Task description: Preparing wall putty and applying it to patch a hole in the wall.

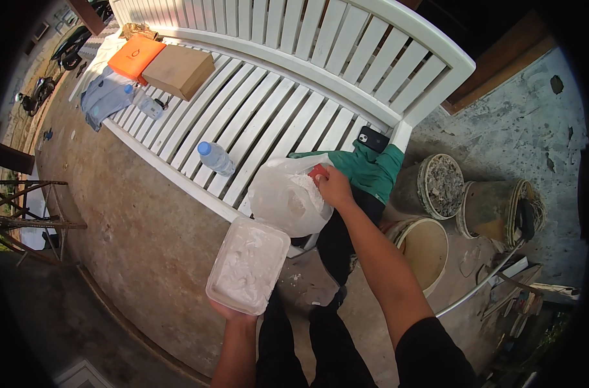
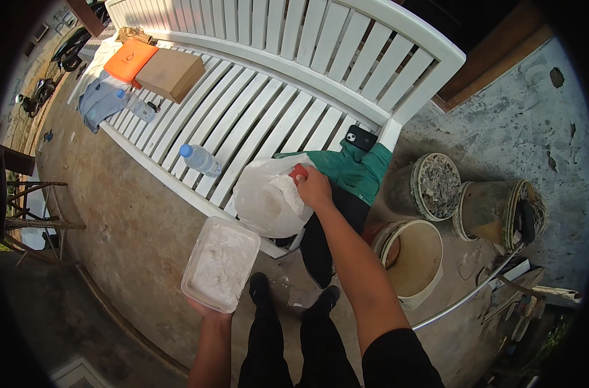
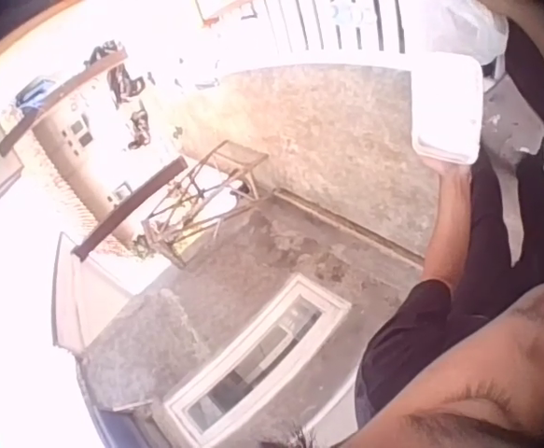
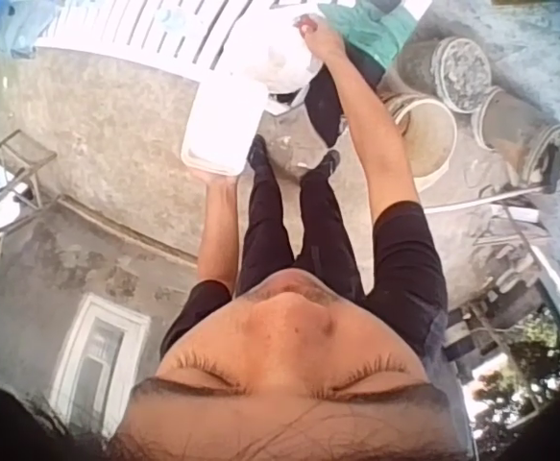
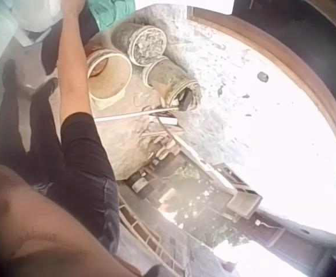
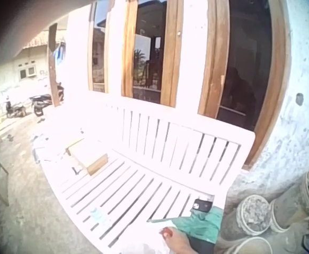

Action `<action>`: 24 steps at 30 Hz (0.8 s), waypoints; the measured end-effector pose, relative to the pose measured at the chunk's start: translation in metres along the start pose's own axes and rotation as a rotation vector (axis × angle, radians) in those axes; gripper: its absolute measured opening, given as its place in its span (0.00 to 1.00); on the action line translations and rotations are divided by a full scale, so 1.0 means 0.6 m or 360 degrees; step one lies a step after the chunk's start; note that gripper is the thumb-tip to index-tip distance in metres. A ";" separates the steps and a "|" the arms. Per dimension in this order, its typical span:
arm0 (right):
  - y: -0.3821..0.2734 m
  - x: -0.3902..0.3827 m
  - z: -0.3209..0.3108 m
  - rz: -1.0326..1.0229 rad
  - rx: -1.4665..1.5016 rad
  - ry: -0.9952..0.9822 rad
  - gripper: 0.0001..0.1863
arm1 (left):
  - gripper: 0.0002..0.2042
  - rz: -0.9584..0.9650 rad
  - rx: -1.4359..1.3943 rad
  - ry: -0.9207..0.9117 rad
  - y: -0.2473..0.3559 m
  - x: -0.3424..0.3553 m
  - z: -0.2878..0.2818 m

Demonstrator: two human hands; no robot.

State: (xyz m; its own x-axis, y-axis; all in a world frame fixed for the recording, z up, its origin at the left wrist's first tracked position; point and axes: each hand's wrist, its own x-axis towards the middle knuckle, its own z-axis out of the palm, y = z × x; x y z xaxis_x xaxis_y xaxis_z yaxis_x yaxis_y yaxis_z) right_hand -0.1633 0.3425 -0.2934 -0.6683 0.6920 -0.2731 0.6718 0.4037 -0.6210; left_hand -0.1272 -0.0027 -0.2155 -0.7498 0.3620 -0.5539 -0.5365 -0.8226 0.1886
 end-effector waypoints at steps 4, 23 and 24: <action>0.003 -0.005 -0.002 -0.0054 0.0134 0.0035 0.15 | 0.33 0.0003 -0.0047 -0.0022 0.002 -0.001 -0.002; -0.040 -0.025 -0.125 0.0154 0.0758 -0.0267 0.11 | 0.32 -0.0137 -0.0070 -0.0254 -0.023 -0.009 0.028; -0.042 -0.027 -0.137 0.0166 0.0669 -0.0353 0.11 | 0.32 -0.0144 -0.0075 -0.0264 -0.027 -0.009 0.031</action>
State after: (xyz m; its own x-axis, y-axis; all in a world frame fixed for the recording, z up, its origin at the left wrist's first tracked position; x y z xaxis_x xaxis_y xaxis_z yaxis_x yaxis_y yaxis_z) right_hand -0.1431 0.3702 -0.2128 -0.6867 0.5533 -0.4715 0.5824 0.0307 -0.8123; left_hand -0.1218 0.0167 -0.2007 -0.7549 0.4995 -0.4250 -0.5887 -0.8016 0.1037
